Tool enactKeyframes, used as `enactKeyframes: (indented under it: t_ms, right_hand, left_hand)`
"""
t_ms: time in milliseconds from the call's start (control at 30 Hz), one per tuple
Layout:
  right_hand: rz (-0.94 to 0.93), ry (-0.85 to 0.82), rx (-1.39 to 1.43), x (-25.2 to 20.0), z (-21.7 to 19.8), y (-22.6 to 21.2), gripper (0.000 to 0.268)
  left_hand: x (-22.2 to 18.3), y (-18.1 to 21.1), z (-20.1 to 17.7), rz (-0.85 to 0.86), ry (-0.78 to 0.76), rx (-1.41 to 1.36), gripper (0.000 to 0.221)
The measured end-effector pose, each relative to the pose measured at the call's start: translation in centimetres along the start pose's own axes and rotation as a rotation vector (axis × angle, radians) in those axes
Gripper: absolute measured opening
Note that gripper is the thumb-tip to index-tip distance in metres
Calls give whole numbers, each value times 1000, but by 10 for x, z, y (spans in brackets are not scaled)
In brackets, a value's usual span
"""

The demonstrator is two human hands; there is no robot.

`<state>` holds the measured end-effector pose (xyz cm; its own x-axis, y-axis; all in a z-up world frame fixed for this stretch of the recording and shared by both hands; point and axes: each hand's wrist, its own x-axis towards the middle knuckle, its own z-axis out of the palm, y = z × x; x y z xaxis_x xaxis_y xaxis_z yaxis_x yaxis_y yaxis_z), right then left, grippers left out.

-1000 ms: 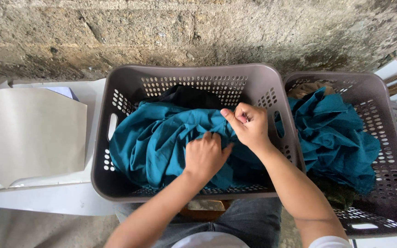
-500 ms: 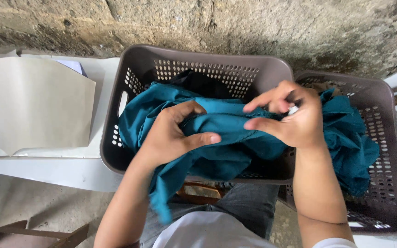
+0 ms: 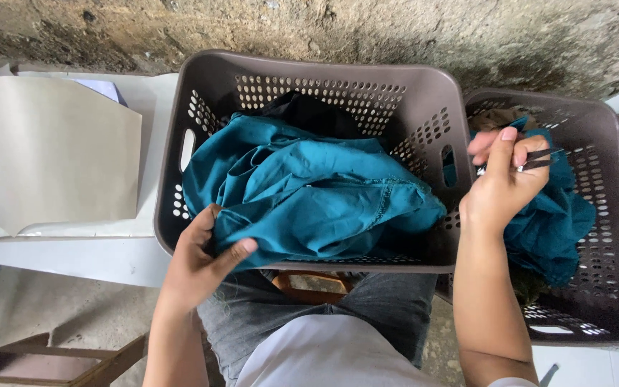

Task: Inspecting a teal garment for loose threads and trimming them with small scissors

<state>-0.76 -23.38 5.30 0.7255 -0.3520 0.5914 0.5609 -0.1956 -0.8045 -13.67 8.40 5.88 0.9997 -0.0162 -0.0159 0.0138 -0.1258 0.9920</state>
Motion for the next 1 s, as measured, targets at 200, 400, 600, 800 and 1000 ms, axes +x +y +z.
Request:
enactKeyframes:
  t_ms: [200, 400, 600, 800, 1000]
  right_hand:
    - [-281, -766, -136, -19, 40, -77, 33]
    - [-212, -1048, -158, -29, 49, -69, 39]
    - [-44, -942, -30, -42, 27, -49, 49]
    - [-136, -1006, -28, -39, 38, -88, 47]
    - [-109, -906, -36, -43, 14, -59, 50]
  left_hand:
    - [-9, 18, 16, 234, -6, 148, 34]
    - [-24, 0, 21, 68, 187, -168, 17]
    - [-19, -22, 17, 193, 523, -288, 13]
    - [-3, -20, 16, 239, 563, -26, 8]
    - [-14, -11, 21, 459, 682, 314, 10]
